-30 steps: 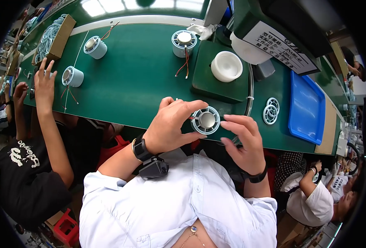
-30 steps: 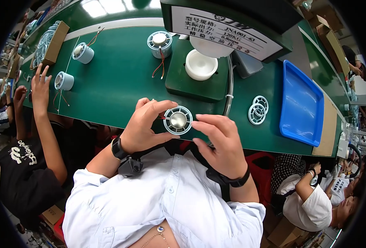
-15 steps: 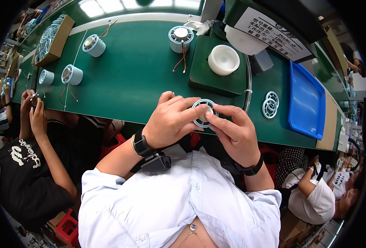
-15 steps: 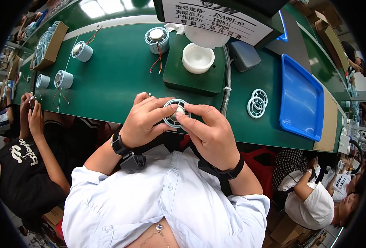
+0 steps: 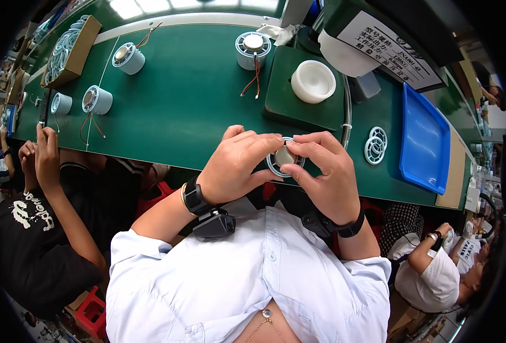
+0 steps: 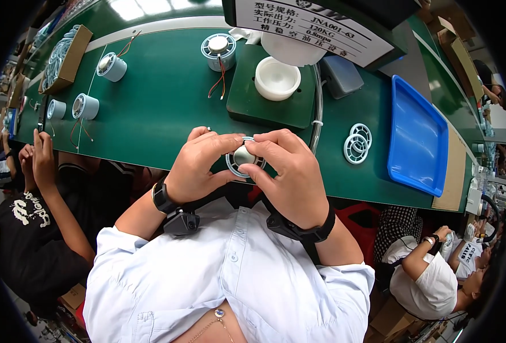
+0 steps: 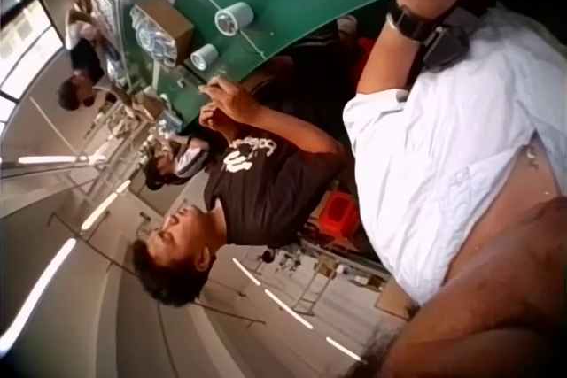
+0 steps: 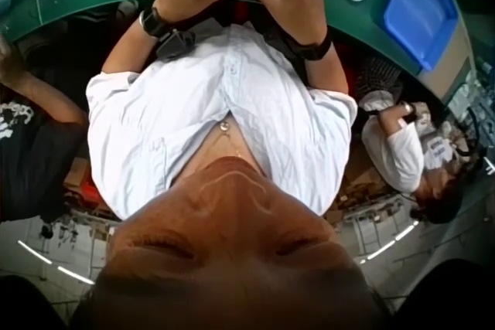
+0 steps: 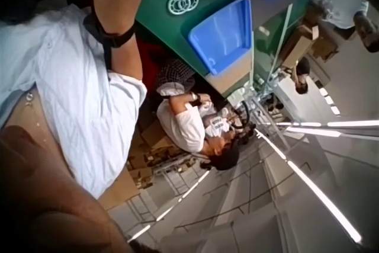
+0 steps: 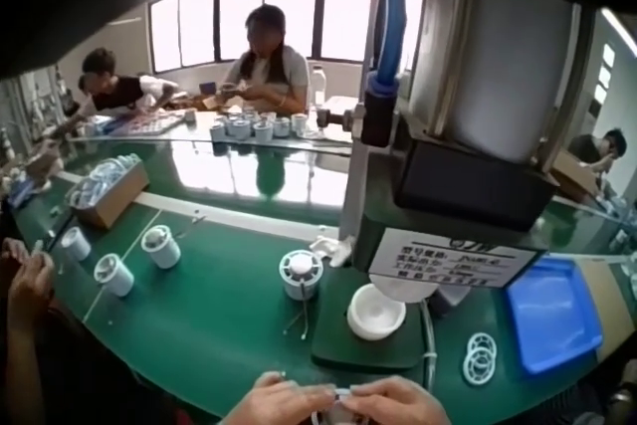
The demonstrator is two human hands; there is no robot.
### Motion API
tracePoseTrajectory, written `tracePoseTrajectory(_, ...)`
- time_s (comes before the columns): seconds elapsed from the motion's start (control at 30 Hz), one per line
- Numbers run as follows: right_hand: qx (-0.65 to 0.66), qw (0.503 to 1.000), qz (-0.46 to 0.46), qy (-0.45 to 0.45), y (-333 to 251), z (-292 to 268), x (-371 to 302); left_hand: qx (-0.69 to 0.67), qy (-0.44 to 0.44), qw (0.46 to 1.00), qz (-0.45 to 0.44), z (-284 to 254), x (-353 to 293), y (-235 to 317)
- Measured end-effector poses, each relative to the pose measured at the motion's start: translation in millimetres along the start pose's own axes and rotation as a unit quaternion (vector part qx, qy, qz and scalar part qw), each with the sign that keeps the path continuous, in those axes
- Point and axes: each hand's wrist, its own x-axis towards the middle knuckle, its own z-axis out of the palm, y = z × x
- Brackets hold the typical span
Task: The person picks up a plastic ring and a motor, fits the ring onto the motor, and presses the assembly into a machine. After removing it, they fit a second plastic ring onto the other side and place the completed unit on the table.
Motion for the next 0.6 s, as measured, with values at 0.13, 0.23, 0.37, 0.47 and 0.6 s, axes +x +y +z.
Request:
tracePoseTrajectory(0.13, -0.023, 1.0, -0.008, 0.012, -2.4, 2.5, -1.8, 0.005, 0.008, 1.0, 0.011, 0.5, -0.3, -0.5)
tracePoseTrajectory(0.23, -0.032, 0.999, -0.013, 0.021, -3.9, 3.1, -3.1, -0.017, 0.008, 1.0, -0.011, 1.4, -3.3, -0.1)
tracePoseTrajectory(0.37, -0.033, 0.999, -0.018, 0.035, -4.6, 5.2, -3.6, 0.007, 0.015, 1.0, 0.013, 2.9, -2.0, 0.0)
tracePoseTrajectory(0.47, -0.034, 0.998, -0.029, 0.033, -3.5, 4.2, -2.8, 0.028, 0.017, 0.999, 0.03, 1.8, -1.6, 0.3)
tracePoseTrajectory(0.6, 0.01, 1.0, -0.021, -0.004, -1.7, -1.7, -0.1, 0.034, 0.015, 0.999, 0.034, 0.9, -1.1, -0.3)
